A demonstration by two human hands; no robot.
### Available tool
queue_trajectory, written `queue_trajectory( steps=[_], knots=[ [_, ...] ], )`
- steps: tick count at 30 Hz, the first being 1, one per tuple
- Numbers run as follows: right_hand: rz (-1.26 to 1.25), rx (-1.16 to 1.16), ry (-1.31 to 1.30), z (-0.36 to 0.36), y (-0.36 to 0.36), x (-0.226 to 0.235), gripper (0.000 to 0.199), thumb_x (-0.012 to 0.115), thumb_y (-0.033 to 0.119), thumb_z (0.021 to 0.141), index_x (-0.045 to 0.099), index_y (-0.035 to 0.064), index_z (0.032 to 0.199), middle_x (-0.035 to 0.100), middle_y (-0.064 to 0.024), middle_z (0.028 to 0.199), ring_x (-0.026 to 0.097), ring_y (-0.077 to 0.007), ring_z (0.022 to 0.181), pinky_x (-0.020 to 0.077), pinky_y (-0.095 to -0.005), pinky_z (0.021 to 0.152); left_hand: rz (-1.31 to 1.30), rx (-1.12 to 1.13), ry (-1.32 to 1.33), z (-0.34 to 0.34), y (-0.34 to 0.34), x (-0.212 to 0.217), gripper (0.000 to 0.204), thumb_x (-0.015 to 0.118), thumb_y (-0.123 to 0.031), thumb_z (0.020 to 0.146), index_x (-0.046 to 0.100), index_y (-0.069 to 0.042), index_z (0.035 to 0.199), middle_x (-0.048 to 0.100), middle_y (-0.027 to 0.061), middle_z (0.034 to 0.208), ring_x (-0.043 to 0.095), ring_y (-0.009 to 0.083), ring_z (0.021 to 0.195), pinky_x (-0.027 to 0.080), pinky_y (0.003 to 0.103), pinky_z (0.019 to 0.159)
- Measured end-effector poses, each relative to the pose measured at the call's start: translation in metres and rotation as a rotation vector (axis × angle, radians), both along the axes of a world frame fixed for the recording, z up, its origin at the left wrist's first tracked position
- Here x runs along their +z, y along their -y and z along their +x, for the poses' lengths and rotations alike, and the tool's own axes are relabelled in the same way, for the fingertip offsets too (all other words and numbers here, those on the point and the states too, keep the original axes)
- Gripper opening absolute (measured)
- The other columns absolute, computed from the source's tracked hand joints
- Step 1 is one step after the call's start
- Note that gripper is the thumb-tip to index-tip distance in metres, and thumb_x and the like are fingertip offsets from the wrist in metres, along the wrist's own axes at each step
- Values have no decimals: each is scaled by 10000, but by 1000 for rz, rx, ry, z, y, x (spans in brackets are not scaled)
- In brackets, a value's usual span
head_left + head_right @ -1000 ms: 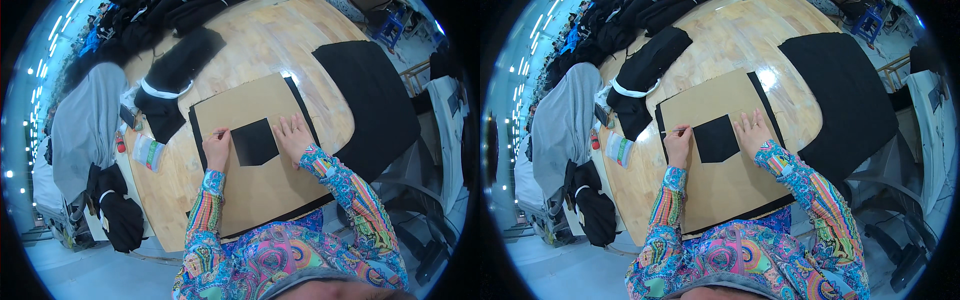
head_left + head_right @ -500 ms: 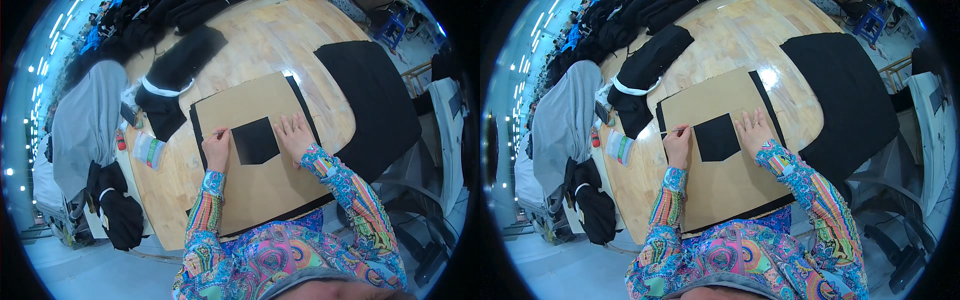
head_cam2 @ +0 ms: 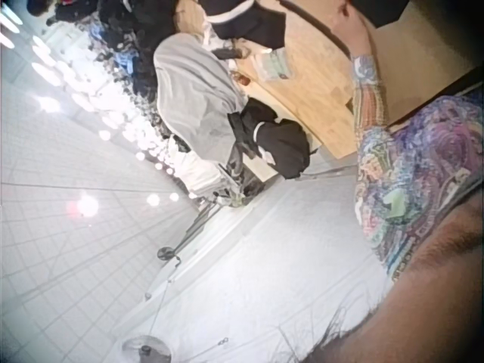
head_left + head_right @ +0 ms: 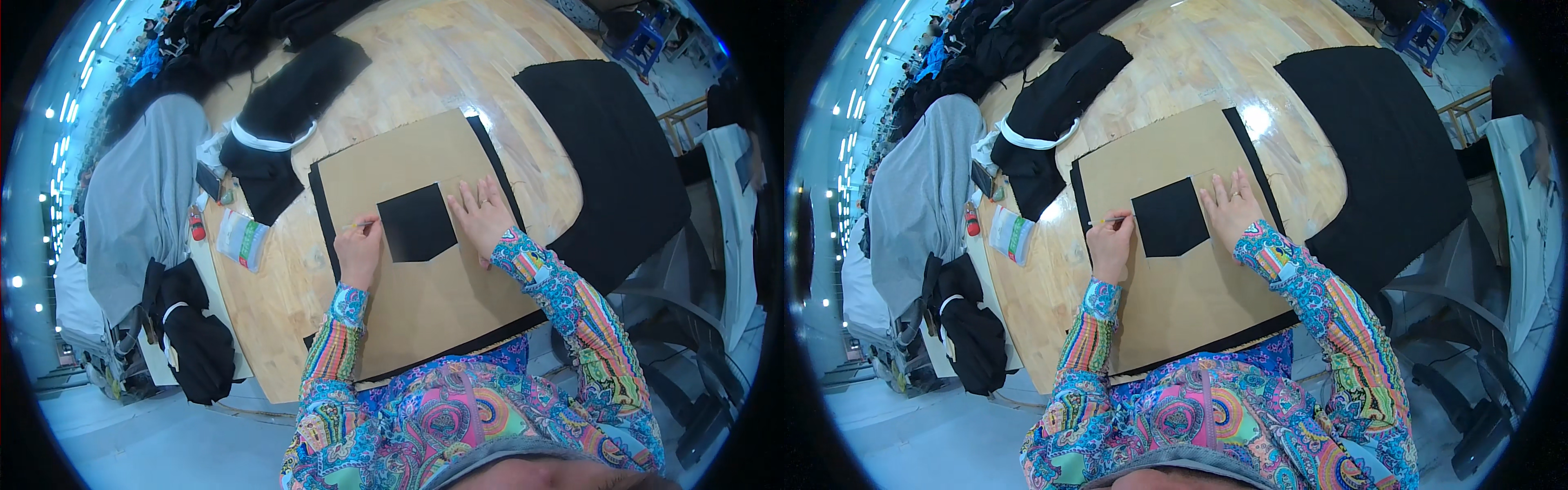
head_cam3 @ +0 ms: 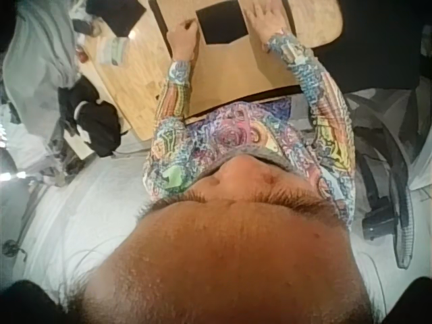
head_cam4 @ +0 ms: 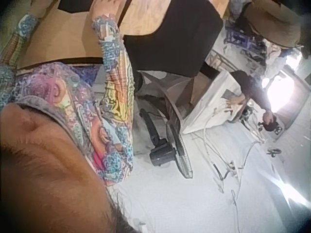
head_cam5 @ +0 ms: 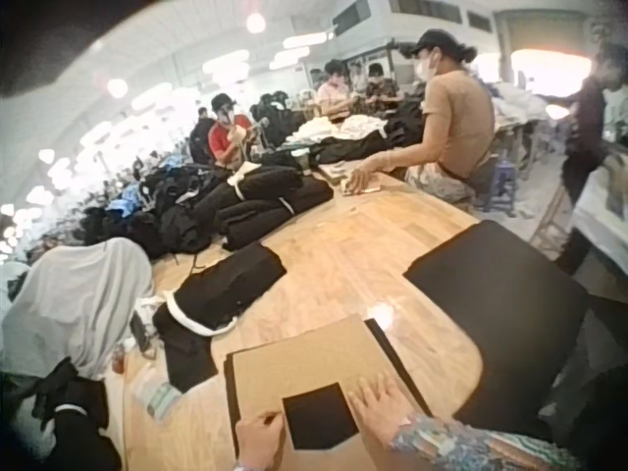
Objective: The person uses a cardboard template to mark and cut black fabric pieces on a wooden table. They repeatedly place the template on the fabric, trace its outline with a marking tool, and then cut along the marked lines. The cut fabric pieces are stacked on the table as the process continues.
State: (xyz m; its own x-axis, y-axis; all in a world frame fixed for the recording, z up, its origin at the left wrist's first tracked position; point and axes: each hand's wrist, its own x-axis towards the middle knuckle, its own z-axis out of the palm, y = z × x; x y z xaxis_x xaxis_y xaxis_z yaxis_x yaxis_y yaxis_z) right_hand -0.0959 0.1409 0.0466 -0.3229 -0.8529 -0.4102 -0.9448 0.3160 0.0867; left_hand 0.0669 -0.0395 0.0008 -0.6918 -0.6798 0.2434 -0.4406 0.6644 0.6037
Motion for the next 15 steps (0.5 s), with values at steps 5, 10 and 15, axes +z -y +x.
queue_trajectory(
  steps=[5, 10, 15],
  knots=[
    [28, 1, 8, -1, 1, 1, 1220, 893, 268, 435, 214, 68, 1428, 253, -222, 1454, 266, -467, 1310, 27, -531, 1108, 81, -17, -11, 18, -21, 6, 105, 623, -164, 803, 659, -66, 818, 658, 121, 695, 656, 246, 641, 500, 313, 586],
    [33, 4, 17, 0, 2, 1, 1253, 904, 287, 413, 206, 62, 1429, 243, -222, 1457, 251, -468, 1316, 18, -540, 1104, 121, -31, 15, 36, -36, 12, 101, 628, -159, 797, 654, -62, 810, 640, 131, 657, 649, 250, 608, 492, 309, 554],
    [37, 0, 16, 0, 2, -1, 1260, 906, 299, 409, 205, 64, 1429, 237, -220, 1460, 247, -465, 1318, 16, -544, 1103, 146, -44, 32, 44, -44, 13, 98, 622, -157, 798, 651, -63, 800, 617, 130, 614, 631, 265, 574, 482, 316, 529]
  ],
)
